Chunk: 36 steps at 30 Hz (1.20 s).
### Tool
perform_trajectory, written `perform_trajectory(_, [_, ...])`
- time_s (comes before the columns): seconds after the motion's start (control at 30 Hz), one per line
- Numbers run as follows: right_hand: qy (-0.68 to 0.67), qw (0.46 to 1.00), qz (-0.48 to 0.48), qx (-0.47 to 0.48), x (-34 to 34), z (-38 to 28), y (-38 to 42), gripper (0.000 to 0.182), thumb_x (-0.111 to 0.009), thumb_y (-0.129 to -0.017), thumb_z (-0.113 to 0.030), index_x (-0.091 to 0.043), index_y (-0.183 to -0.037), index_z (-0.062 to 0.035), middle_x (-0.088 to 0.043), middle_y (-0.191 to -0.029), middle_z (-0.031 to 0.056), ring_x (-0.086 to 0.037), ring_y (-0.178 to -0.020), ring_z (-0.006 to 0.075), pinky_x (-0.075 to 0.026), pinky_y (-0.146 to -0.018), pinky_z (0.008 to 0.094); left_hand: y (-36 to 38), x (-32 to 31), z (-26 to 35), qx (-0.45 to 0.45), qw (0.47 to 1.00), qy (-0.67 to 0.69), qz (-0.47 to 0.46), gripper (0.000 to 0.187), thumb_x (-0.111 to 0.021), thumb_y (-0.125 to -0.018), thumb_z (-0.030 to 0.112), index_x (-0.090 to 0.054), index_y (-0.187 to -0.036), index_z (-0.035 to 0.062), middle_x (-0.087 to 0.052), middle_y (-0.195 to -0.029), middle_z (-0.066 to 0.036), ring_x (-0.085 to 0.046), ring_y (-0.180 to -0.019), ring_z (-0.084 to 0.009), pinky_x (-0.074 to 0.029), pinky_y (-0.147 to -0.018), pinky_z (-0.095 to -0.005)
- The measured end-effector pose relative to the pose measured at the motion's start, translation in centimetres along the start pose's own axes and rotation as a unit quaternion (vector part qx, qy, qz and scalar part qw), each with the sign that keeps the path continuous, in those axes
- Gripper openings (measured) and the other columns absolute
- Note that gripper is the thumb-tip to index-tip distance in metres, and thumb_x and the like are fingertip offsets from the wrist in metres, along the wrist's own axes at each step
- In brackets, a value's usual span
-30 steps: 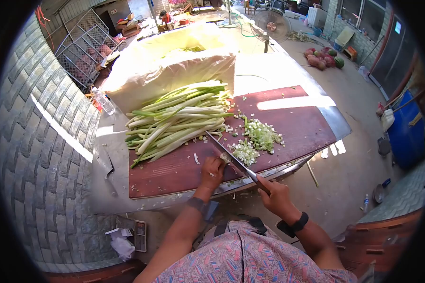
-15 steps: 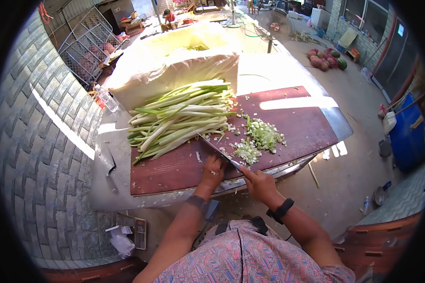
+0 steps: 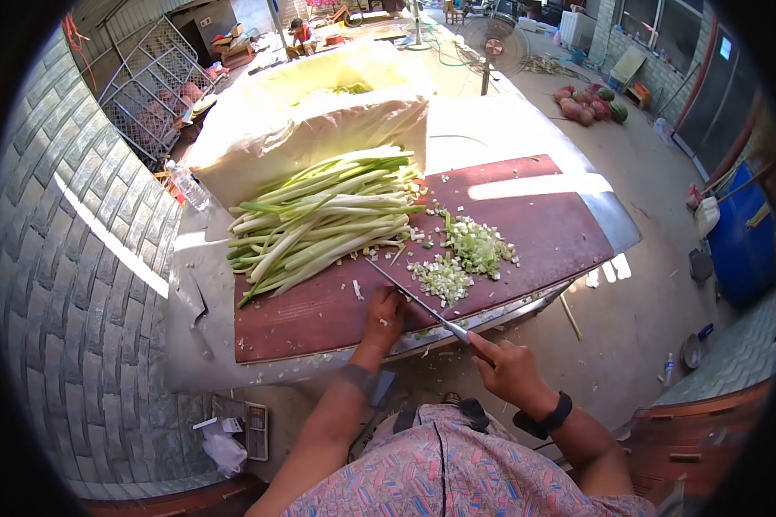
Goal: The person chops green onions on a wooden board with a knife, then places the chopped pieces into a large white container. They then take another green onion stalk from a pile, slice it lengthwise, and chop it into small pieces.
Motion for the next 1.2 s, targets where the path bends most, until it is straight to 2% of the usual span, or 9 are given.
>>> perform_trajectory(0.23, [-0.005,1.0,-0.006,0.002,-3.9,0.3,-3.5,0.049,-0.069,-0.081,-0.018,-0.058,-0.129,-0.0215,-0.06,-0.069,0.0153,-0.061,-0.06,0.0363,-0.048,-0.056,0.0453,-0.3,0.0,0.2,0.006,0.999,-0.024,-0.036,0.014,-0.068,-0.071,0.0,-0.062,-0.082,0.0042,-0.06,-0.091,-0.013,-0.057,-0.084,-0.0351,-0.048,-0.074,-0.0425])
perform_trajectory(0.33, [-0.057,0.998,0.035,0.012,-4.8,1.0,-5.4,0.05,-0.069,-0.082,-0.019,-0.057,-0.131,-0.0216,-0.061,-0.07,0.0154,-0.062,-0.062,0.0359,-0.049,-0.057,0.0451,-0.6,0.3,0.9,-0.005,0.999,-0.021,-0.033,0.014,-0.068,-0.071,0.0,-0.063,-0.084,0.004,-0.061,-0.091,-0.013,-0.057,-0.086,-0.0347,-0.048,-0.075,-0.042])
perform_trajectory(0.67, [-0.037,0.997,0.069,-0.002,-0.7,1.6,-1.9,0.047,-0.07,-0.079,-0.015,-0.062,-0.125,-0.0187,-0.06,-0.069,0.015,-0.061,-0.062,0.0339,-0.048,-0.057,0.0435,0.0,0.2,1.1,-0.03,0.999,-0.01,-0.027,0.017,-0.068,-0.073,0.001,-0.063,-0.089,0.003,-0.061,-0.096,-0.016,-0.059,-0.088,-0.0363,-0.049,-0.078,-0.0425])
perform_trajectory(0.73, [-0.036,0.997,0.067,0.006,0.2,0.4,-1.1,0.047,-0.07,-0.079,-0.014,-0.062,-0.125,-0.019,-0.06,-0.068,0.0148,-0.061,-0.061,0.0338,-0.048,-0.057,0.0434,-0.3,0.1,0.1,0.057,0.998,-0.012,-0.029,0.015,-0.067,-0.073,0.001,-0.062,-0.088,0.0031,-0.061,-0.097,-0.016,-0.059,-0.088,-0.037,-0.049,-0.078,-0.0434])
perform_trajectory(0.87, [-0.012,0.999,0.031,0.001,0.2,-0.3,-0.6,0.048,-0.07,-0.079,-0.015,-0.061,-0.126,-0.0202,-0.058,-0.066,0.0144,-0.06,-0.059,0.0338,-0.047,-0.055,0.0437,-0.1,-0.7,-1.3,0.089,0.996,-0.007,-0.028,0.012,-0.066,-0.073,0.002,-0.061,-0.085,0.0033,-0.06,-0.095,-0.016,-0.059,-0.089,-0.0371,-0.049,-0.078,-0.0443])
perform_trajectory(0.97, [-0.007,1.0,0.02,0.005,0.2,-0.7,-1.3,0.049,-0.069,-0.08,-0.015,-0.06,-0.127,-0.021,-0.058,-0.066,0.0146,-0.059,-0.059,0.0342,-0.047,-0.054,0.0444,-0.1,-0.5,-1.0,0.061,0.998,-0.003,-0.024,0.013,-0.066,-0.073,0.002,-0.062,-0.085,0.0038,-0.06,-0.094,-0.016,-0.059,-0.088,-0.0364,-0.049,-0.077,-0.0432])
perform_trajectory(1.03, [-0.006,1.0,0.014,0.011,-0.5,-1.0,-2.0,0.049,-0.069,-0.08,-0.015,-0.06,-0.128,-0.0211,-0.059,-0.066,0.0149,-0.06,-0.058,0.0346,-0.047,-0.054,0.0448,-0.2,-0.4,0.1,-0.002,1.0,-0.027,-0.015,0.012,-0.066,-0.073,0.002,-0.062,-0.084,0.0039,-0.06,-0.093,-0.015,-0.058,-0.088,-0.0357,-0.049,-0.077,-0.0423])
perform_trajectory(1.1, [0.003,1.0,0.017,0.012,-2.6,-0.4,-3.3,0.051,-0.067,-0.081,-0.018,-0.057,-0.13,-0.0268,-0.059,-0.065,0.0139,-0.06,-0.056,0.0343,-0.048,-0.052,0.0461,-0.1,-0.6,-0.3,0.009,0.999,-0.041,-0.03,0.012,-0.066,-0.073,0.002,-0.063,-0.084,0.0036,-0.059,-0.092,-0.015,-0.058,-0.088,-0.0355,-0.049,-0.077,-0.042])
perform_trajectory(1.2, [-0.04,0.998,0.049,0.024,-4.9,0.8,-4.8,0.05,-0.066,-0.082,-0.018,-0.057,-0.13,-0.0255,-0.06,-0.066,0.0144,-0.061,-0.058,0.0348,-0.048,-0.054,0.0464,-0.3,-0.7,-0.2,0.013,0.998,-0.05,-0.035,0.012,-0.066,-0.073,0.001,-0.063,-0.084,0.0032,-0.06,-0.092,-0.015,-0.058,-0.087,-0.0352,-0.049,-0.076,-0.0421])
Point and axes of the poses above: each hand's wrist, its own y-axis away from the middle knuckle, its own x-axis out of the back of the hand, z = x × y, the point moved 10 cm from there along -y, towards the middle knuckle
